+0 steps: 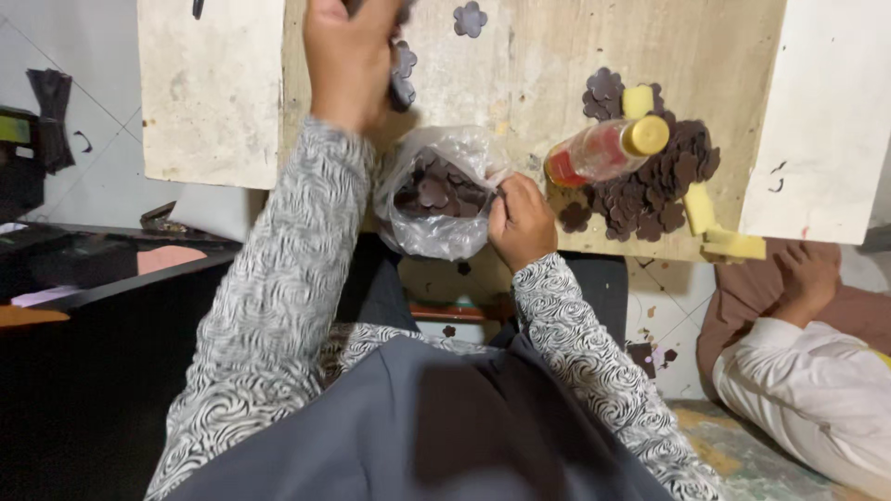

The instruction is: The person sits on the floor and uses a yellow sponge to wipe dark flower-shaped decorative pieces one by one. They place the cleaned pieces into a clear plastic bag and continue the process with additional pieces from the table.

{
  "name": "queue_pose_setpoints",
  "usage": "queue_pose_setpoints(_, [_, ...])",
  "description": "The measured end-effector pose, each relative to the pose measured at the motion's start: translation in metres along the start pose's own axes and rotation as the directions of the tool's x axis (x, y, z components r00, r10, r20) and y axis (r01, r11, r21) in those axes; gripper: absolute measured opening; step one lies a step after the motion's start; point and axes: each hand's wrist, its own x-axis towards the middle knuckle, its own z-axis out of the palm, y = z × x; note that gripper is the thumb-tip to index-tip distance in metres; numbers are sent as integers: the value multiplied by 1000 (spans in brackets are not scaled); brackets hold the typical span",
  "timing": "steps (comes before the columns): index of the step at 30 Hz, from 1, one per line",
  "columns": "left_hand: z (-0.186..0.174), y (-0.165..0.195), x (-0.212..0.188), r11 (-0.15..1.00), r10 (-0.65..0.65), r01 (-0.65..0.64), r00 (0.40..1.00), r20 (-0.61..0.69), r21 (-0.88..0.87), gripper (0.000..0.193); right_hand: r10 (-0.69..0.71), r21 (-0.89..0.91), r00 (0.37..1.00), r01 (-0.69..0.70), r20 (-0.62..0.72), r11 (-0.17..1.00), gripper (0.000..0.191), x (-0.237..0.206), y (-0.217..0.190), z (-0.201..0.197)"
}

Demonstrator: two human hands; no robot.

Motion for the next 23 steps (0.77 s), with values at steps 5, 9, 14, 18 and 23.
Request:
queue_pose_setpoints(5, [14,12,-101,957,96,-218,858,505,189,16,26,42,997,-23,-73,999,34,3,7,10])
queue_pose_setpoints(9, [6,-5,-128,732,32,-508,691,722,454,17,146,93,972,-130,-186,987,39,-8,3,14])
queue_pose_setpoints(14, [-21,-17,-110,352,-32,-586,771,635,730,15,280,397,960,-253,-12,882,52,-15,-40,-11])
queue_pose_setpoints(18, [-24,-27,-104,164,246,-672,737,629,722,27,241,494,971,-211,4,844,54,-10,-74,-17])
queue_pose_setpoints(23, [-26,-26,-116,421,56,-623,743,667,659,46,214,469,977,-184,-11,864,49,-9,-79,-8])
